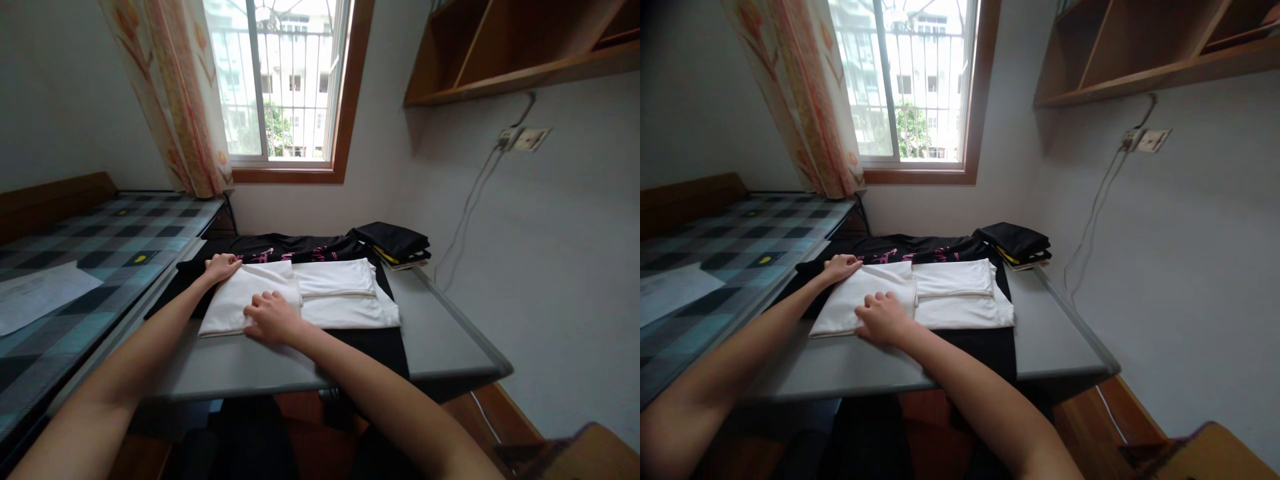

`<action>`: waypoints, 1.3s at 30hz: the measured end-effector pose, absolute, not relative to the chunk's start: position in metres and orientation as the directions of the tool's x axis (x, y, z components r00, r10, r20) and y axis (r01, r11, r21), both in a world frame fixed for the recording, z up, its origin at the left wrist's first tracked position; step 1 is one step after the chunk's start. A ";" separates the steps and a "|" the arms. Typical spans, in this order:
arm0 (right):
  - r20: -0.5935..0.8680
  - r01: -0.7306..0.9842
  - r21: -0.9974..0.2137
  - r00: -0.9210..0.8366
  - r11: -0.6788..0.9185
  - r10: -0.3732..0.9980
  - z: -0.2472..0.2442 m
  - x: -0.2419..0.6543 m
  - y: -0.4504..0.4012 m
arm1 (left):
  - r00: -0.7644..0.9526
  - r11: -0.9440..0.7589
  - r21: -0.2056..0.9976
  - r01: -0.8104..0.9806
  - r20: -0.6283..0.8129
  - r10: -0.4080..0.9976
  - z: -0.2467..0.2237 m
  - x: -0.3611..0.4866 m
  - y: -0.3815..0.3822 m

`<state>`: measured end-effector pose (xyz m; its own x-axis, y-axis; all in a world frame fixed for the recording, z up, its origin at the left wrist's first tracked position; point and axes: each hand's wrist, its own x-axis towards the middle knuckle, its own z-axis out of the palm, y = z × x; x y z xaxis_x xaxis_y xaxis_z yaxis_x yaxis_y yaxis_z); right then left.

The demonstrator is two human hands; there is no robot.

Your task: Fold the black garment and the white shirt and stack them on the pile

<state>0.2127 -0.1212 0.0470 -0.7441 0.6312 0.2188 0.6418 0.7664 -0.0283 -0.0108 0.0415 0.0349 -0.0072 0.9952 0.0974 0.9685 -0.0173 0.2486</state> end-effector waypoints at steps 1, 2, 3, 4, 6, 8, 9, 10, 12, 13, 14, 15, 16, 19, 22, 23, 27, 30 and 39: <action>0.225 0.633 0.007 -0.756 0.775 0.615 0.042 0.207 -0.122 | -0.007 -0.017 0.248 0.969 0.098 0.995 0.035 -0.011 0.041; 0.238 0.629 0.036 -0.760 0.776 0.605 0.037 0.202 -0.123 | -0.008 -0.017 0.248 0.969 0.099 0.995 0.035 -0.011 0.041; 0.253 0.623 0.061 -0.765 0.780 0.592 0.034 0.198 -0.123 | -0.009 -0.017 0.249 0.968 0.101 0.995 0.034 -0.011 0.041; 0.265 0.613 0.083 -0.774 0.786 0.576 0.032 0.196 -0.122 | -0.010 -0.016 0.251 0.968 0.103 0.995 0.034 -0.012 0.041; 0.276 0.585 0.118 -0.796 0.802 0.540 0.031 0.193 -0.119 | -0.012 -0.016 0.256 0.967 0.106 0.994 0.034 -0.012 0.042; 0.274 0.562 0.137 -0.813 0.815 0.515 0.032 0.191 -0.117 | -0.012 -0.017 0.263 0.965 0.109 0.994 0.034 -0.012 0.043; 0.271 0.556 0.141 -0.818 0.819 0.508 0.033 0.190 -0.116 | -0.012 -0.018 0.266 0.964 0.110 0.994 0.033 -0.012 0.043; 0.270 0.551 0.142 -0.821 0.823 0.503 0.034 0.189 -0.115 | -0.012 -0.019 0.271 0.963 0.111 0.994 0.033 -0.012 0.043; 0.279 0.536 0.143 -0.828 0.832 0.486 0.034 0.184 -0.115 | -0.011 -0.020 0.278 0.960 0.113 0.994 0.034 -0.012 0.044; 0.294 0.527 0.142 -0.831 0.838 0.472 0.033 0.181 -0.115 | -0.011 -0.021 0.281 0.959 0.113 0.994 0.034 -0.012 0.044; 0.312 0.516 0.138 -0.833 0.846 0.457 0.031 0.177 -0.115 | -0.009 -0.023 0.283 0.959 0.114 0.993 0.034 -0.013 0.043; 0.325 0.505 0.131 -0.835 0.853 0.444 0.029 0.174 -0.115 | -0.006 -0.027 0.283 0.959 0.115 0.993 0.035 -0.013 0.043; 0.328 0.494 0.121 -0.839 0.861 0.435 0.026 0.172 -0.116 | -0.001 -0.033 0.282 0.959 0.117 0.993 0.035 -0.014 0.042; 0.291 0.482 0.071 -0.848 0.873 0.444 0.022 0.173 -0.119 | 0.024 -0.058 0.273 0.960 0.127 0.992 0.037 -0.016 0.039; 0.303 0.525 -0.007 -0.810 0.851 0.502 0.028 0.190 -0.119 | 0.035 -0.070 0.261 0.963 0.138 0.990 0.037 -0.015 0.034; 0.318 0.551 -0.033 -0.785 0.834 0.531 0.031 0.199 -0.118 | 0.031 -0.067 0.258 0.964 0.143 0.989 0.037 -0.013 0.032; 0.333 0.689 -0.109 -0.654 0.716 0.680 0.043 0.247 -0.105 | 0.020 -0.084 0.206 0.975 0.297 0.955 0.035 0.006 0.023; 0.312 0.853 -0.175 -0.425 0.491 0.850 0.048 0.292 -0.094 | 0.189 -0.289 0.197 0.937 0.410 0.892 0.034 0.034 0.012; 0.156 0.956 -0.184 0.260 -0.231 0.953 0.053 0.420 -0.079 | 0.816 -0.881 0.267 0.391 0.342 0.466 0.031 0.122 -0.047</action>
<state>0.4200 -0.0794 0.0531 0.2601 0.9529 0.1559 0.9555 -0.2308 -0.1836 0.1224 -0.0467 0.0307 0.8157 0.4665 0.3422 0.3914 -0.8805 0.2673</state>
